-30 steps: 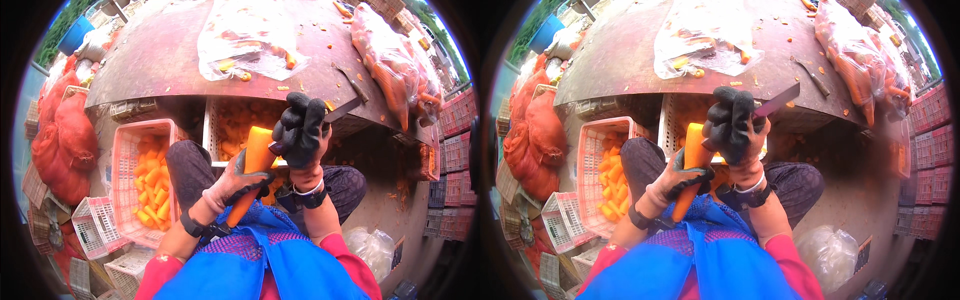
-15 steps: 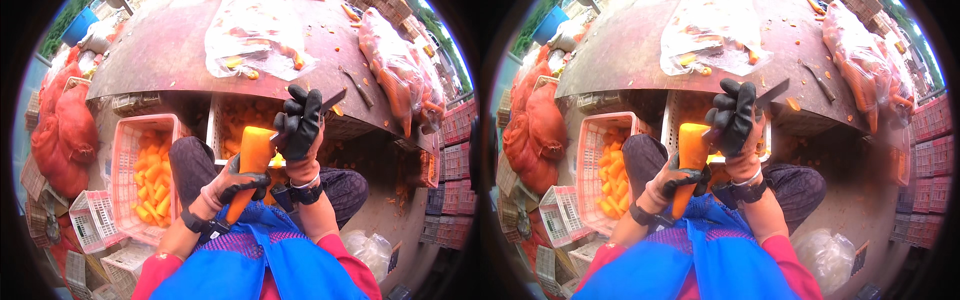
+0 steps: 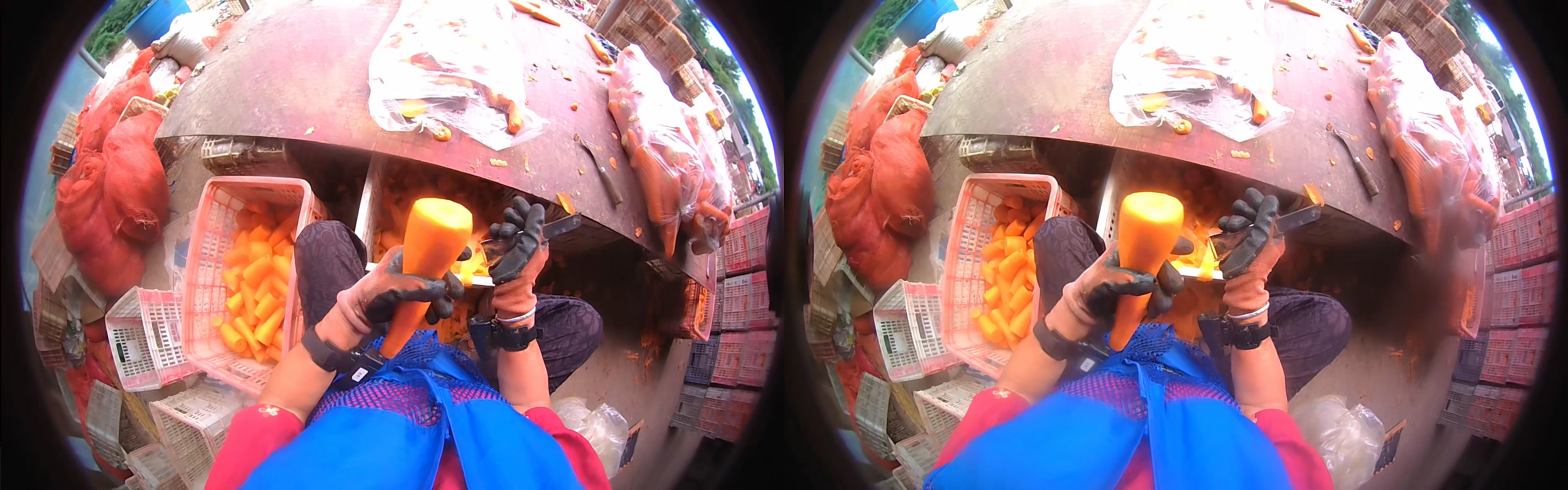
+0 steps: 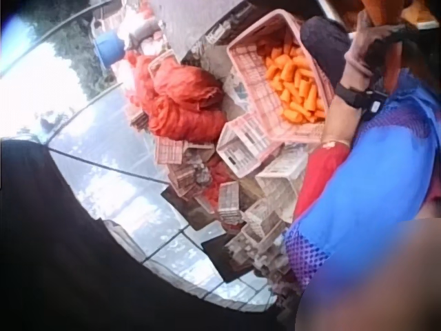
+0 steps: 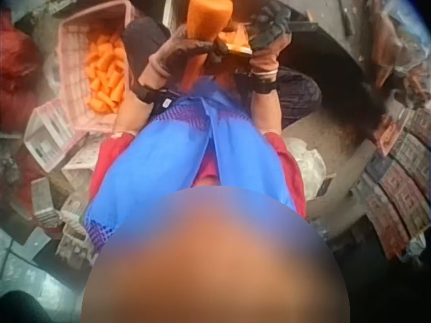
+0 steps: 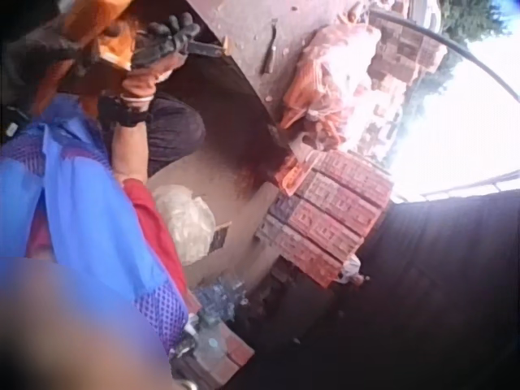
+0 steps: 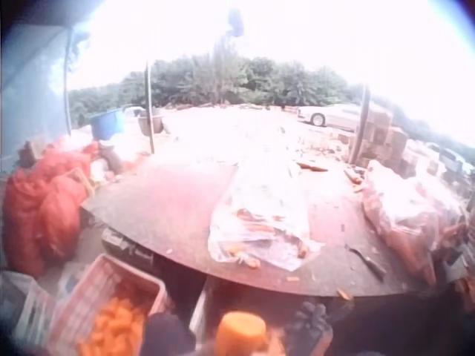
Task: The person peels a carrot by hand using a knife, places the peeled carrot into a basket, and removes a new one from a plastic bag on the table.
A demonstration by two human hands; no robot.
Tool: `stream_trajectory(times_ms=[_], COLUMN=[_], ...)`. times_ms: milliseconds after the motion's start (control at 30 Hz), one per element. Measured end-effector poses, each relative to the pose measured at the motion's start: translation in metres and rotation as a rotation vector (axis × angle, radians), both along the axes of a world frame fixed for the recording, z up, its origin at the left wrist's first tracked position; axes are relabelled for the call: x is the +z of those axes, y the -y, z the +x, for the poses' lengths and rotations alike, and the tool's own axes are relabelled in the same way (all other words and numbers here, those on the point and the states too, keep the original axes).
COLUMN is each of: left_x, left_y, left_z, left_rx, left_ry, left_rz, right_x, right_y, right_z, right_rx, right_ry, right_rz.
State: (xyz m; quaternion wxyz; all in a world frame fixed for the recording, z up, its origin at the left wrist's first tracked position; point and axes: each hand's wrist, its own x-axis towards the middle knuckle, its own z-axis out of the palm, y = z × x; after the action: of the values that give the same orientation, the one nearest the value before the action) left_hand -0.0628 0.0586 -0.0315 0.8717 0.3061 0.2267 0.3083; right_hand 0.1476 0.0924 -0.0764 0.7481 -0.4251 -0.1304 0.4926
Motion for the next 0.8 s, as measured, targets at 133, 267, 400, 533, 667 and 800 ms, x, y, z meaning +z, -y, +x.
stream_trajectory(times_ms=[133, 267, 400, 533, 667, 800], left_x=[-0.014, -0.011, -0.022, -0.020, -0.041, -0.031], left_y=[0.007, 0.010, 0.004, 0.011, 0.013, 0.011], left_z=[0.007, 0.014, 0.020, 0.018, 0.012, 0.018], left_rx=[0.083, 0.114, 0.090, 0.153, 0.221, 0.238], left_ry=[-0.041, -0.073, -0.176, -0.248, -0.518, -0.731], left_rz=[0.014, -0.022, 0.015, -0.138, 0.273, 0.490], right_x=[0.017, 0.044, 0.059, 0.043, 0.027, 0.038], right_y=[0.001, 0.006, 0.011, -0.024, -0.033, 0.003], right_z=[0.003, -0.004, -0.033, -0.021, -0.010, -0.032], right_rx=[-0.061, -0.001, 0.143, 0.158, 0.056, 0.234], right_ry=[0.107, -0.037, 0.020, -0.061, 0.018, -0.003], right_rz=[-0.017, 0.161, 0.311, 0.196, 0.197, 0.187])
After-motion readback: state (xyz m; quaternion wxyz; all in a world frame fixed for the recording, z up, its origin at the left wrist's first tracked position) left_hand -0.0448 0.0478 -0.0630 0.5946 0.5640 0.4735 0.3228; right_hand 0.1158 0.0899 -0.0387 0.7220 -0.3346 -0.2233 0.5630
